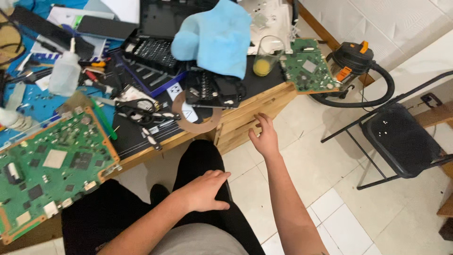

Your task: The person holds a green circuit board, opens a drawer to retrieve a syringe, and applies a substance to a chip on the board. They then close the drawer and continue handling the board.

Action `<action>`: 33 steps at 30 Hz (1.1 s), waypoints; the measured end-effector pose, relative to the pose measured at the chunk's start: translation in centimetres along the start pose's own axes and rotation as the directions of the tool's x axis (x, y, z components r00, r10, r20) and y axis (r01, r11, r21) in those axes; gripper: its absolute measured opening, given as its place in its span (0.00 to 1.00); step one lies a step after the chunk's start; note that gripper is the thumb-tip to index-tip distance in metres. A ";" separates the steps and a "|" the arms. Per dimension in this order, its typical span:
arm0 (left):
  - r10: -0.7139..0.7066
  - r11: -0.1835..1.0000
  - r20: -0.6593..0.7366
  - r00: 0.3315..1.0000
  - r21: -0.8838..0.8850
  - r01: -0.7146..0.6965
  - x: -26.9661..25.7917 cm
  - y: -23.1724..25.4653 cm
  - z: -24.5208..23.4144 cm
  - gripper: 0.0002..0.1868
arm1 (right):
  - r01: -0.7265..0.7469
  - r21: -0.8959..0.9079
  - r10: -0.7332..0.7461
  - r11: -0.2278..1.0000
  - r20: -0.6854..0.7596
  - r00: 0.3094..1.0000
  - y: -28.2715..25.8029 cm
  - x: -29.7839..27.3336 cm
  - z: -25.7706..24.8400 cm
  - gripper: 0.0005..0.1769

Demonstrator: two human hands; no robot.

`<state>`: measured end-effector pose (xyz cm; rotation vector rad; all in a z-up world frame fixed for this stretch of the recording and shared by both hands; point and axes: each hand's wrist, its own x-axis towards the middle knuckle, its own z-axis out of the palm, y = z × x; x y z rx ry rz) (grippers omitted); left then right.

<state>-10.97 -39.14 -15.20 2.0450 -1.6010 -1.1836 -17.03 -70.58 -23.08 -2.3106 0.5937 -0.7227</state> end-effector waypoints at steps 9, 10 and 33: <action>-0.069 0.998 0.094 0.993 0.008 0.068 1.7 3.6 -2.1 0.57 | -0.067 0.004 0.067 0.998 -0.093 0.993 2.3 1.8 -2.0 0.38; -0.067 0.998 0.097 0.993 0.012 0.066 1.9 3.5 -1.9 0.57 | -0.070 0.005 0.070 0.998 -0.097 0.993 2.2 2.1 -2.3 0.38; 0.033 0.999 -0.071 0.997 -0.006 -0.034 0.5 4.0 -2.1 0.51 | 0.075 -0.105 -0.055 0.992 0.180 0.982 3.2 2.1 -6.9 0.38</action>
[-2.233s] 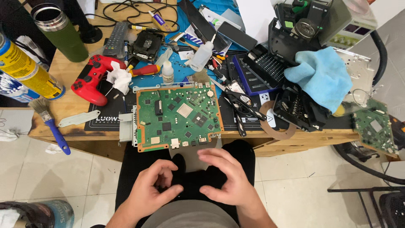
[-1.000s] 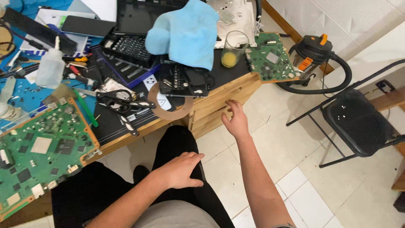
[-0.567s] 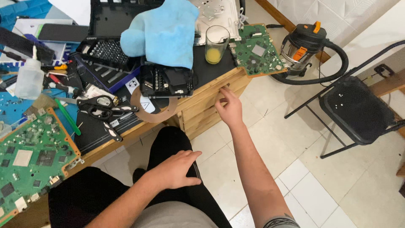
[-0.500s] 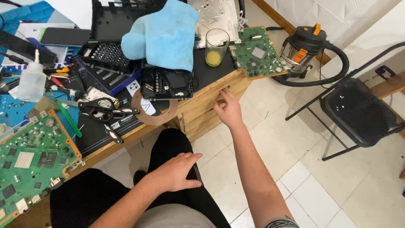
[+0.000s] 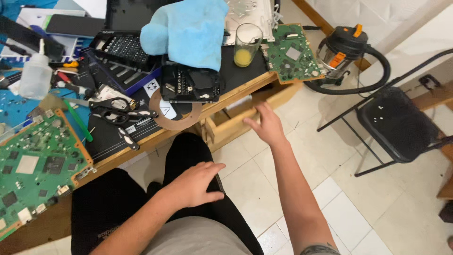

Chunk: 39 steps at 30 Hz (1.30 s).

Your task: The person holds a green circuit board, opens a drawer to retrieve a syringe, and applies a substance to a chip on the board. They then close the drawer and continue handling the board.

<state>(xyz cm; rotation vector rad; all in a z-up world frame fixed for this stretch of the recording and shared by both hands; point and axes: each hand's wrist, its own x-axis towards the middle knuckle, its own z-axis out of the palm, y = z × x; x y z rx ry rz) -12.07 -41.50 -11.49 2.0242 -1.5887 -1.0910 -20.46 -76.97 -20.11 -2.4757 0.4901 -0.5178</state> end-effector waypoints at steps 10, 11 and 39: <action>0.030 1.000 -0.128 0.991 0.011 -0.029 1.5 4.3 0.5 0.37 | -0.248 0.036 0.248 0.968 -0.004 0.969 2.2 -17.2 -5.8 0.41; 0.054 0.998 -0.097 0.994 0.049 -0.049 1.7 4.5 1.0 0.36 | -0.260 0.047 0.260 0.965 -0.009 0.966 2.7 -18.7 -6.1 0.42; 0.508 0.832 -0.422 0.751 0.015 -0.555 0.2 5.0 7.5 0.15 | -0.208 0.143 0.252 0.968 -0.473 0.844 2.0 -6.2 6.2 0.42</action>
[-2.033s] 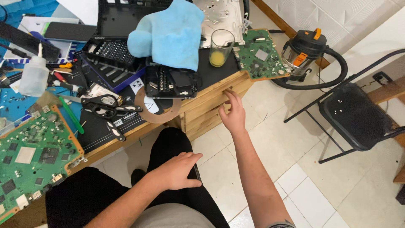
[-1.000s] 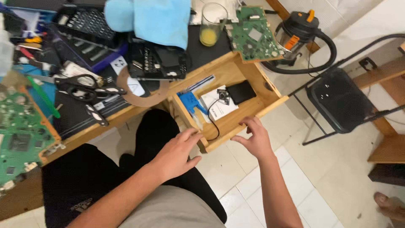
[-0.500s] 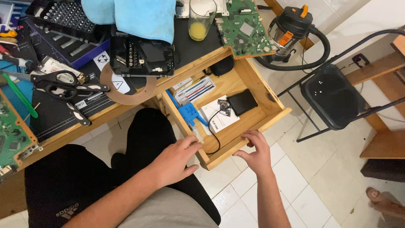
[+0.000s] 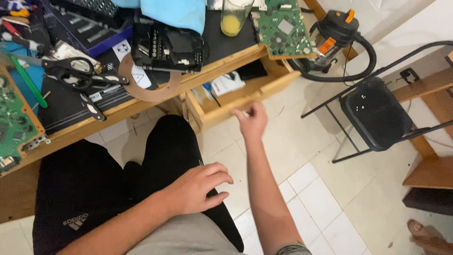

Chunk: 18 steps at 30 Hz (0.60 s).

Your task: The person holds a green circuit board, opens a drawer to retrieve a syringe, and applies a substance to a chip on the board. They then close the drawer and continue handling the board.

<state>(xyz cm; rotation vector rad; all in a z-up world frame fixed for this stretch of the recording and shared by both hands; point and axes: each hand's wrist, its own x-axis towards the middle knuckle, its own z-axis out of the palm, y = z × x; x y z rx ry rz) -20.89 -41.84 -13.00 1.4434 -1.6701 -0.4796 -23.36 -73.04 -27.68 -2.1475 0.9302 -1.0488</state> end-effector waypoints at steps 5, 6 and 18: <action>-0.034 0.999 -0.052 0.998 -0.026 0.032 -0.3 -0.1 -0.6 0.13 | -0.318 -0.034 0.318 0.947 0.220 0.922 -6.5 5.1 5.4 0.32; -0.045 0.999 -0.063 0.997 -0.011 0.044 -0.3 -0.3 -0.8 0.13 | -0.318 0.008 0.307 0.948 0.241 0.921 -7.4 5.7 6.0 0.29; -0.222 0.973 0.006 0.975 -0.060 0.222 -0.5 -3.0 -2.3 0.16 | 0.108 0.048 -0.118 0.993 0.312 0.943 -1.4 3.3 8.3 0.35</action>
